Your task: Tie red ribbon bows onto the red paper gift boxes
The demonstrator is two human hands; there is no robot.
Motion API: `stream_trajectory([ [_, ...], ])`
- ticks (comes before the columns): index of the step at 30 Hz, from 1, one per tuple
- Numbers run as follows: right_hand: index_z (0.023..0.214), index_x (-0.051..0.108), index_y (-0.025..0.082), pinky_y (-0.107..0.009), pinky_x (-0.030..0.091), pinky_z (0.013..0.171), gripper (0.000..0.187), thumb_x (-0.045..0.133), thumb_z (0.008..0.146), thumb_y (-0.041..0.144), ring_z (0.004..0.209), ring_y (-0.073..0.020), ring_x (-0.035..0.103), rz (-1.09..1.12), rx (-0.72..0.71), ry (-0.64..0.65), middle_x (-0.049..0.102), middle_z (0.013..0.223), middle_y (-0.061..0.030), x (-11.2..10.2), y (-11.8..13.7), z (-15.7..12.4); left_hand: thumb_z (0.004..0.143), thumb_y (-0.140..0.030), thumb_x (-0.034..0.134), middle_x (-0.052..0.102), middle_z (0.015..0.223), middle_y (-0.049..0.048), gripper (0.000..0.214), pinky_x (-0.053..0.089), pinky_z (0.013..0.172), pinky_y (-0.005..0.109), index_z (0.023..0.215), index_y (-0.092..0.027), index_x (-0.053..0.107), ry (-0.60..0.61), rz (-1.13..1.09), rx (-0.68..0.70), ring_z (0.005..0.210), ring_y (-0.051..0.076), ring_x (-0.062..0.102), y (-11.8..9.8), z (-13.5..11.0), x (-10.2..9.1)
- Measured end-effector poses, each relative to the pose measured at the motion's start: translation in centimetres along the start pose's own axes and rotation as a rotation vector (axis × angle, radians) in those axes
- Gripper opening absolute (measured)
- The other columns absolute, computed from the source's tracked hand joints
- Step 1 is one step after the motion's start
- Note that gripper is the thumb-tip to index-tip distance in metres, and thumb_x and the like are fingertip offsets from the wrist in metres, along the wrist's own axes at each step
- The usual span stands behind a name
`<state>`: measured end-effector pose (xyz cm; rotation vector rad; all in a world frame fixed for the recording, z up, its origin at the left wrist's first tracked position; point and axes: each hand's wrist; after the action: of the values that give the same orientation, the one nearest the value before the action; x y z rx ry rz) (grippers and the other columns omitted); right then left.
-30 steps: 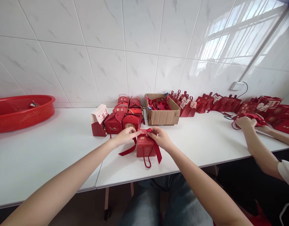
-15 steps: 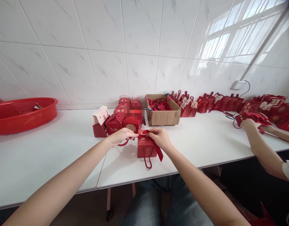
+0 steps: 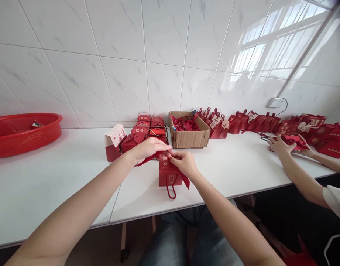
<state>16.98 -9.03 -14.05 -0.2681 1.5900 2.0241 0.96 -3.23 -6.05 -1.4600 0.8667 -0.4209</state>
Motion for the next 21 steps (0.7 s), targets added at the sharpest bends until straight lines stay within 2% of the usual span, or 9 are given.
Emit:
stream_trajectory([
  [5, 0.075, 0.074, 0.019, -0.025, 0.041, 0.064, 0.023, 0.055, 0.077, 0.032, 0.062, -0.0135, 0.054, -0.008, -0.061, 0.037, 0.064, 0.061, 0.0024, -0.5, -0.4, -0.2, 0.071, -0.048, 0.069, 0.073, 0.084, 0.0096, 0.034, 0.047, 0.066, 0.032, 0.077, -0.015, 0.075, -0.017, 0.135, 0.029, 0.064, 0.016, 0.059, -1.1, 1.4, 0.3],
  [11, 0.063, 0.067, 0.017, -0.025, 0.039, 0.057, 0.033, 0.057, 0.078, 0.045, 0.055, -0.0128, 0.049, 0.048, -0.072, 0.014, 0.059, 0.056, 0.0005, -0.2, -1.1, -0.1, 0.069, -0.048, 0.069, 0.074, 0.083, 0.0086, 0.033, 0.042, 0.057, 0.030, 0.075, -0.016, 0.076, 0.078, 0.226, -0.010, 0.063, 0.017, 0.059, -2.5, 2.5, 0.6],
  [14, 0.062, 0.065, 0.018, -0.025, 0.037, 0.054, 0.036, 0.054, 0.080, 0.047, 0.053, -0.0129, 0.047, 0.071, -0.057, 0.004, 0.057, 0.054, 0.0003, 0.1, -1.4, 0.1, 0.069, -0.050, 0.069, 0.073, 0.080, 0.0075, 0.034, 0.042, 0.061, 0.030, 0.074, -0.017, 0.075, 0.145, 0.321, 0.052, 0.067, 0.018, 0.061, -3.3, 3.2, 1.2],
  [16, 0.061, 0.064, 0.018, -0.026, 0.036, 0.053, 0.036, 0.053, 0.080, 0.047, 0.052, -0.0134, 0.047, 0.077, -0.055, 0.011, 0.057, 0.053, 0.0004, 0.1, -1.4, 0.1, 0.071, -0.055, 0.066, 0.073, 0.081, 0.0067, 0.039, 0.041, 0.062, 0.029, 0.075, -0.018, 0.075, 0.145, 0.372, 0.132, 0.070, 0.019, 0.061, -3.9, 4.2, 1.7],
  [19, 0.060, 0.063, 0.019, -0.026, 0.038, 0.054, 0.036, 0.054, 0.080, 0.047, 0.055, -0.0144, 0.050, 0.093, -0.058, 0.027, 0.060, 0.056, -0.0001, 0.0, -1.3, 0.2, 0.075, -0.060, 0.059, 0.072, 0.089, 0.0066, 0.044, 0.041, 0.068, 0.029, 0.082, -0.019, 0.075, 0.150, 0.354, 0.175, 0.081, 0.020, 0.062, -4.3, 6.0, 2.3],
  [21, 0.062, 0.064, 0.019, -0.026, 0.039, 0.057, 0.036, 0.053, 0.081, 0.046, 0.058, -0.0153, 0.053, 0.108, -0.058, 0.031, 0.063, 0.060, -0.0008, -0.1, -1.2, 0.2, 0.076, -0.060, 0.059, 0.071, 0.088, 0.0081, 0.045, 0.042, 0.073, 0.030, 0.079, -0.017, 0.073, 0.132, 0.296, 0.170, 0.084, 0.021, 0.062, -3.9, 7.0, 2.2],
])
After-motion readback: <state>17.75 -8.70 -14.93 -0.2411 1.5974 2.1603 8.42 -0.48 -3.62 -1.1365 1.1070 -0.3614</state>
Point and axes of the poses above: each hand's wrist, its own z-axis towards the middle knuckle, its own x-axis out of the palm, y = z × x
